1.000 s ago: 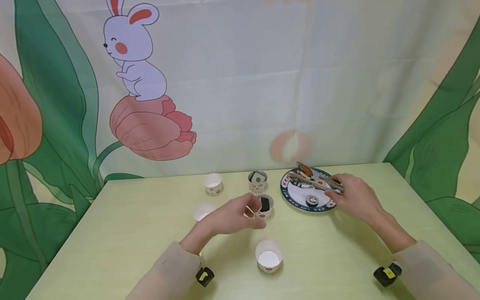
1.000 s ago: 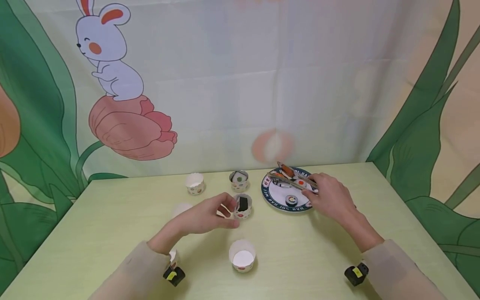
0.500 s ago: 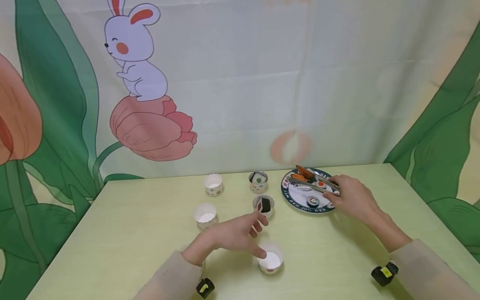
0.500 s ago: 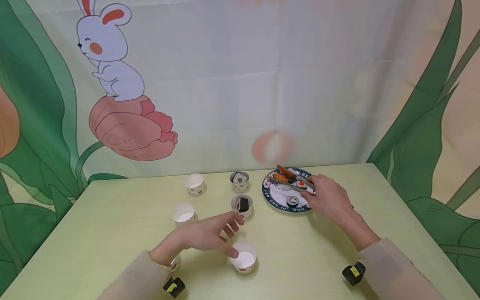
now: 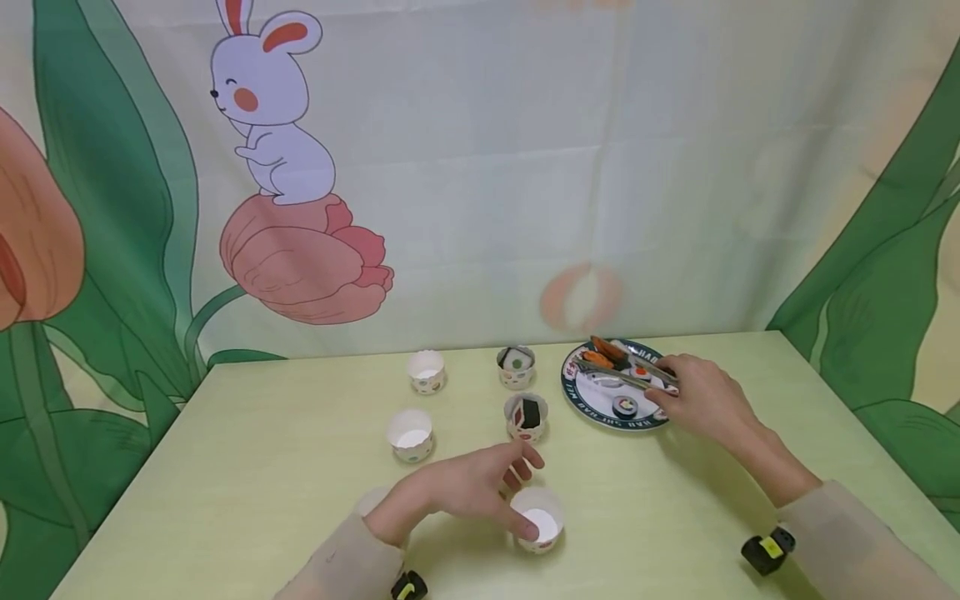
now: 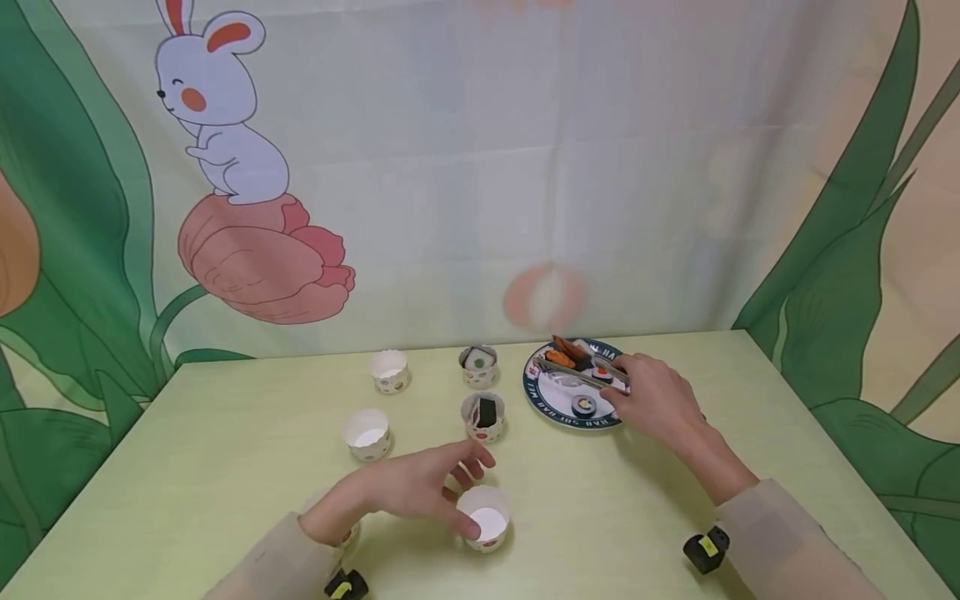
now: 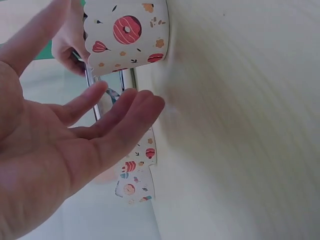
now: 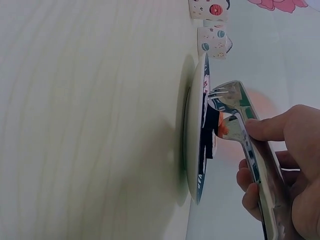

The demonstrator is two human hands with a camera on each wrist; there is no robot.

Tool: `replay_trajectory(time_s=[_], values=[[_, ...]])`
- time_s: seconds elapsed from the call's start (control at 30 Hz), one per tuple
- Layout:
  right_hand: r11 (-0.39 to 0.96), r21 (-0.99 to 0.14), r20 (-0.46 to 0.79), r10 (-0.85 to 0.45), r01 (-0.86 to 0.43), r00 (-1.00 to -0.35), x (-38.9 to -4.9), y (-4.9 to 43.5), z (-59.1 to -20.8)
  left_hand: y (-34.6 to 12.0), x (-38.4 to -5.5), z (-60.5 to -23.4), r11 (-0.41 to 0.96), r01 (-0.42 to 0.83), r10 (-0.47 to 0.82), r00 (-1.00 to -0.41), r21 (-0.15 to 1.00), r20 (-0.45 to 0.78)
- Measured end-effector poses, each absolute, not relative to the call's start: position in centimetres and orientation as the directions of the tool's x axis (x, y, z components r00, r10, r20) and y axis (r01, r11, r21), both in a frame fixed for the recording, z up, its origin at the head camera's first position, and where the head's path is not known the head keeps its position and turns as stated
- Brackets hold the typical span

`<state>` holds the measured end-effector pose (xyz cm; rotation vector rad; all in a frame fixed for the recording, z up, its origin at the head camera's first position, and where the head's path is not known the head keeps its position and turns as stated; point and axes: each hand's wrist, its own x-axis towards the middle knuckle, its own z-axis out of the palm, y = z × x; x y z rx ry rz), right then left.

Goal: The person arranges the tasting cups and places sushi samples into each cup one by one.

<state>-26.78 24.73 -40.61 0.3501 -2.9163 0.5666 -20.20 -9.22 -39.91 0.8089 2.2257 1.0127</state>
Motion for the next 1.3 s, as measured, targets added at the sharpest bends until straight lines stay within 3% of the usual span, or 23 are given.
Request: replay_trajectory(time_s=[0.33,0.77,1.3], values=[[0.899,-0.347,0.186,-0.212,-0.266,-0.959,-26.65,24.95,-40.46,-9.37,-20.14,-40.51,0.529,0.400,0.777,-0.584,0.749,-0.236],[0.905,-0.350,0.132,-0.208,-0.242,-0.969,-26.73,24.76,-40.32,-9.35,-20.12,-40.65,0.499,0.493,0.814,-0.549,0.713,-0.190],[0.905,-0.353,0.130,-0.203,-0.237,-0.970,-26.77,24.74,-40.34,-9.67,-20.05,-40.80,0.506,0.501,0.797,-0.582,0.702,-0.159]])
